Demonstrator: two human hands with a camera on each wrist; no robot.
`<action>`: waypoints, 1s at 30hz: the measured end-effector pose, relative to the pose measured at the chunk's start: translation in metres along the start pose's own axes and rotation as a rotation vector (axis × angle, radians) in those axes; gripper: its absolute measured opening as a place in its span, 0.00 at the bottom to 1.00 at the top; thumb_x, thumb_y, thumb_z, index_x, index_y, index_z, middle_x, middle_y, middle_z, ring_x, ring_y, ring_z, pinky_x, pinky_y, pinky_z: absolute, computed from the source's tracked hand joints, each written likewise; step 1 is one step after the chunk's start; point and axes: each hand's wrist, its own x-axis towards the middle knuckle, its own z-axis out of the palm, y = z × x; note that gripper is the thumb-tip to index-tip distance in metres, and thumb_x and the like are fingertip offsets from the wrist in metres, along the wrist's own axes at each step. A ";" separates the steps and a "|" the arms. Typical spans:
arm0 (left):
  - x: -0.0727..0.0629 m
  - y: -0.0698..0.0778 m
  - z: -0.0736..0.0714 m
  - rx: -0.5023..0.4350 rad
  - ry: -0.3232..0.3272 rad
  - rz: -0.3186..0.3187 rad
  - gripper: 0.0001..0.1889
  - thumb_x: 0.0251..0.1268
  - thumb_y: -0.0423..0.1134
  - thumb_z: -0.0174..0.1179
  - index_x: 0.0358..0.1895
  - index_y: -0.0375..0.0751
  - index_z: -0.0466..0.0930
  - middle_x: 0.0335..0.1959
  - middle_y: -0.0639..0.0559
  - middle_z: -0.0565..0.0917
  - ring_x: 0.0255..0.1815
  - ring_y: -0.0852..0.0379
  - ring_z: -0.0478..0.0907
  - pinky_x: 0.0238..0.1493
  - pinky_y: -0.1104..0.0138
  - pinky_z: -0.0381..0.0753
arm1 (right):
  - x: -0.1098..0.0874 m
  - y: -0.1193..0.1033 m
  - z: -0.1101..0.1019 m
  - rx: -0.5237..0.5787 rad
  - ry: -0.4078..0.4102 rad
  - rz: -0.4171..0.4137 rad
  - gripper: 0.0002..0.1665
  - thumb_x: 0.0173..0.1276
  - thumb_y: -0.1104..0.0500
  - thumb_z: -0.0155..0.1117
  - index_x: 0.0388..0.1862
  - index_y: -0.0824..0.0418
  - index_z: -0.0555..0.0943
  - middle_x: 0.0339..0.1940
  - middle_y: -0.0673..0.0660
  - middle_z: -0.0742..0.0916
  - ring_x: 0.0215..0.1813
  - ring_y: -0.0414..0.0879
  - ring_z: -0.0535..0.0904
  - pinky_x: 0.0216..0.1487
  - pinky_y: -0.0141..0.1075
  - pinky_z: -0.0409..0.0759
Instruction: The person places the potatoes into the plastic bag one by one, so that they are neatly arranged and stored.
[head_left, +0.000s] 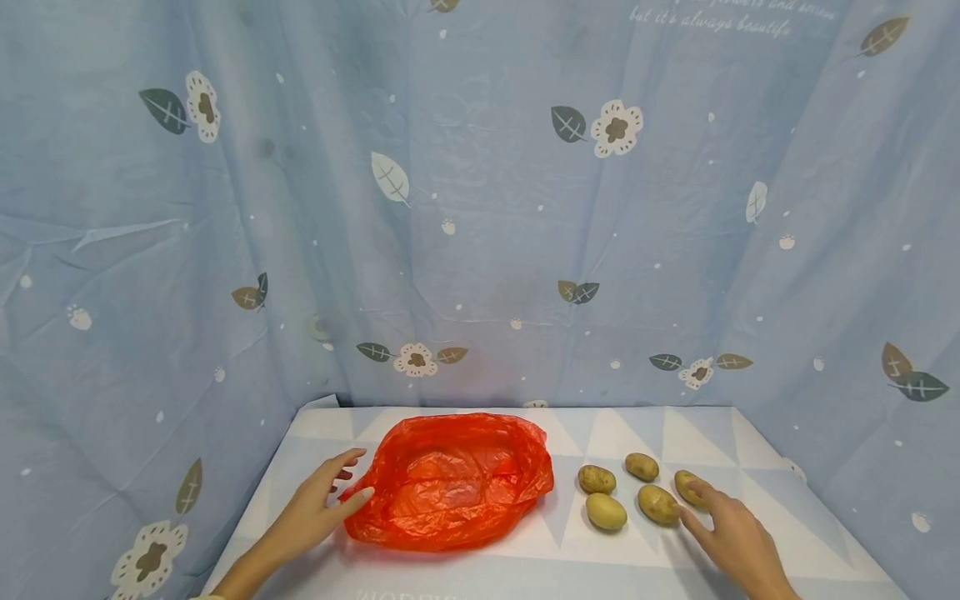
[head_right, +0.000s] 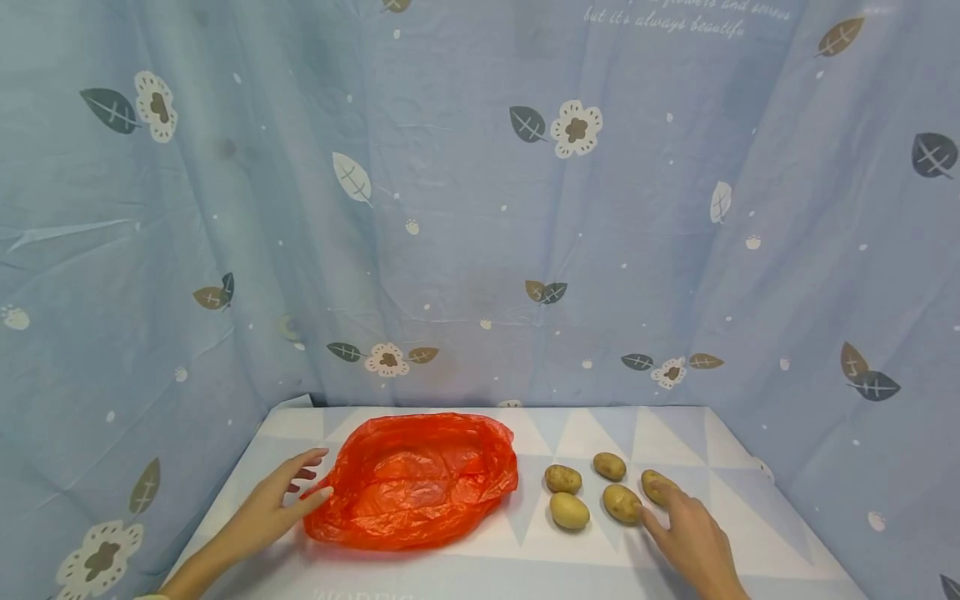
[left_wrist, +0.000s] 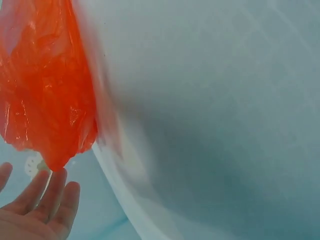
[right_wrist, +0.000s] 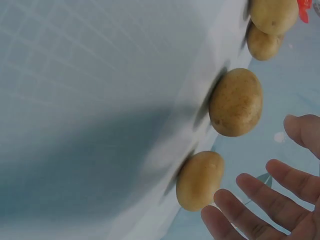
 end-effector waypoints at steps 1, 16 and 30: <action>0.000 0.000 0.001 -0.007 -0.009 -0.004 0.36 0.66 0.54 0.69 0.74 0.50 0.68 0.65 0.43 0.77 0.59 0.46 0.77 0.56 0.50 0.80 | -0.001 0.000 0.002 0.003 0.007 -0.007 0.38 0.70 0.40 0.69 0.66 0.67 0.78 0.57 0.71 0.85 0.54 0.73 0.80 0.47 0.67 0.79; 0.001 0.003 0.010 -0.091 -0.111 0.033 0.37 0.66 0.51 0.70 0.76 0.56 0.66 0.67 0.48 0.75 0.59 0.49 0.76 0.54 0.55 0.84 | -0.003 -0.001 0.014 0.072 0.026 -0.002 0.37 0.69 0.43 0.71 0.66 0.69 0.77 0.53 0.68 0.86 0.42 0.57 0.83 0.39 0.55 0.83; 0.008 0.003 0.015 -0.103 -0.166 -0.043 0.38 0.62 0.51 0.74 0.75 0.53 0.68 0.72 0.43 0.72 0.69 0.37 0.70 0.58 0.42 0.82 | 0.005 -0.005 0.030 0.115 0.011 -0.020 0.35 0.66 0.43 0.74 0.62 0.66 0.80 0.55 0.68 0.86 0.42 0.54 0.84 0.40 0.52 0.84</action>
